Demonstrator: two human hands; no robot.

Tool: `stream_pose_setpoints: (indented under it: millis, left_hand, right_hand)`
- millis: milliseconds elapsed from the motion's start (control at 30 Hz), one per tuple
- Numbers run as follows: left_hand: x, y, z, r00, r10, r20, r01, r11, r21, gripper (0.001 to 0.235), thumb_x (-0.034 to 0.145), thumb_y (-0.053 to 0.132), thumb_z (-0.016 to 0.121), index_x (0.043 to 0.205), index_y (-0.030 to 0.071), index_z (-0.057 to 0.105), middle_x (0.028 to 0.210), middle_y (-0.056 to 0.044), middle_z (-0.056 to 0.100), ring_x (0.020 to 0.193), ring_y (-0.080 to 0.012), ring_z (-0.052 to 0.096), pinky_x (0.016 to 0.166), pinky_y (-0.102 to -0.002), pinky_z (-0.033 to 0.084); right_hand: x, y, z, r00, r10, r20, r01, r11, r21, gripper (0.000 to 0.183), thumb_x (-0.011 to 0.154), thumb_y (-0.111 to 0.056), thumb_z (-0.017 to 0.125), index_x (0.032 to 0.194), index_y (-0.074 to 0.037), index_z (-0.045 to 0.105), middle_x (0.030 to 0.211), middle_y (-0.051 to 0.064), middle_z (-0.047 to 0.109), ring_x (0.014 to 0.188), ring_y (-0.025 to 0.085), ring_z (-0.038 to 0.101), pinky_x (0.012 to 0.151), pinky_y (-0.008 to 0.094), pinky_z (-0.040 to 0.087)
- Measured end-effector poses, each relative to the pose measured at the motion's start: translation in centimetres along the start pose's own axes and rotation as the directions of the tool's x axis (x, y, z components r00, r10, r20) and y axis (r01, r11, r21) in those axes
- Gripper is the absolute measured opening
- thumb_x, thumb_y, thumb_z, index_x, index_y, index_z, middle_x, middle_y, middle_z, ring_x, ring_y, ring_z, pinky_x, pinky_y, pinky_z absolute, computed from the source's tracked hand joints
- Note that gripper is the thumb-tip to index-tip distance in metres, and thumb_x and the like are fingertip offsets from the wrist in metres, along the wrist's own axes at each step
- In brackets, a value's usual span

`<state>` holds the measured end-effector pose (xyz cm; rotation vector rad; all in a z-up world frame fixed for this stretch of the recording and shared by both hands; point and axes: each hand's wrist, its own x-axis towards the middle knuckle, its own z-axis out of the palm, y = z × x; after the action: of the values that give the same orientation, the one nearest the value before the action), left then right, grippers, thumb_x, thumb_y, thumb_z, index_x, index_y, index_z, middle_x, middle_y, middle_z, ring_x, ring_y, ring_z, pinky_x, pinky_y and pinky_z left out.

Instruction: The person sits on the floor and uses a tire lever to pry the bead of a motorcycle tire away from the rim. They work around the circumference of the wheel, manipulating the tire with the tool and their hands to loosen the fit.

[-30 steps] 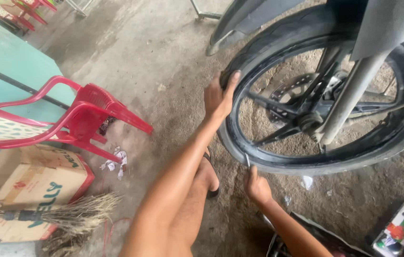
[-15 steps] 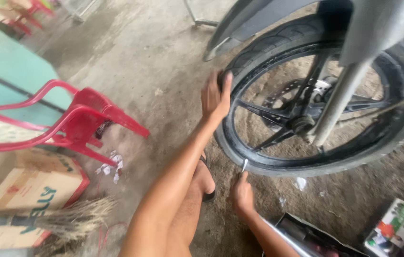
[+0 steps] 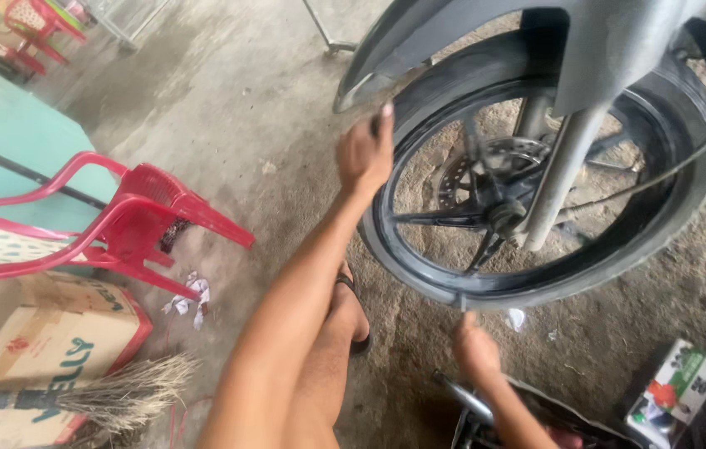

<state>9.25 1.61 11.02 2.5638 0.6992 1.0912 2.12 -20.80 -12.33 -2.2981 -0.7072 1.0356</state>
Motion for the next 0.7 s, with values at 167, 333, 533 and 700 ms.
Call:
stream_pose_setpoints:
  millis: [167,333,533,700]
  left_hand:
    - [0.4,3.6,-0.6,0.996,-0.078,0.053,0.078,0.997,0.004,0.060,0.088,0.044,0.014,0.107,0.008,0.058,0.082,-0.008,0.067,0.060,-0.0133,0.064,0.040,-0.018,0.046]
    - [0.0,2.0,-1.1,0.972,-0.230,0.039,0.227,0.971,0.075,0.067,0.084,0.052,0.013,0.054,0.009,0.055,0.045,-0.002,0.047,0.036,-0.0152,0.045,0.032,-0.027,0.030]
    - [-1.7,-0.8,-0.6,0.965,-0.261,-0.037,0.262,0.964,0.042,0.068,0.085,0.051,0.016,0.053,0.001,0.049,0.050,-0.021,0.050,0.047,-0.0346,0.052,0.044,-0.045,0.032]
    - [0.7,6.4,-3.0,0.893,-0.363,0.267,0.399,0.912,-0.094,0.059,0.087,0.045,0.014,0.122,0.011,0.046,0.049,0.008,0.030,0.037,-0.0040,0.029,0.030,-0.019,0.024]
  right_hand:
    - [3.5,7.1,0.8,0.984,0.127,-0.122,-0.143,0.981,-0.130,0.018,0.085,-0.016,0.025,0.095,-0.007,0.037,0.085,0.021,0.066,0.083,0.041,0.063,0.076,0.050,0.047]
    - [5.3,11.0,0.3,0.973,0.085,-0.213,-0.130,0.970,-0.207,0.023,0.086,-0.016,0.025,0.101,-0.005,0.038,0.087,0.018,0.065,0.084,0.038,0.064,0.075,0.049,0.049]
    - [6.0,12.1,-0.7,0.938,0.091,-0.334,-0.171,0.961,-0.218,0.017,0.089,-0.015,0.025,0.096,-0.005,0.037,0.082,0.019,0.065,0.076,0.038,0.066,0.069,0.049,0.051]
    - [3.9,11.2,-2.7,0.958,0.128,-0.257,-0.153,0.985,-0.078,0.017,0.088,-0.010,0.022,0.096,-0.003,0.035,0.086,0.026,0.064,0.079,0.043,0.062,0.070,0.052,0.047]
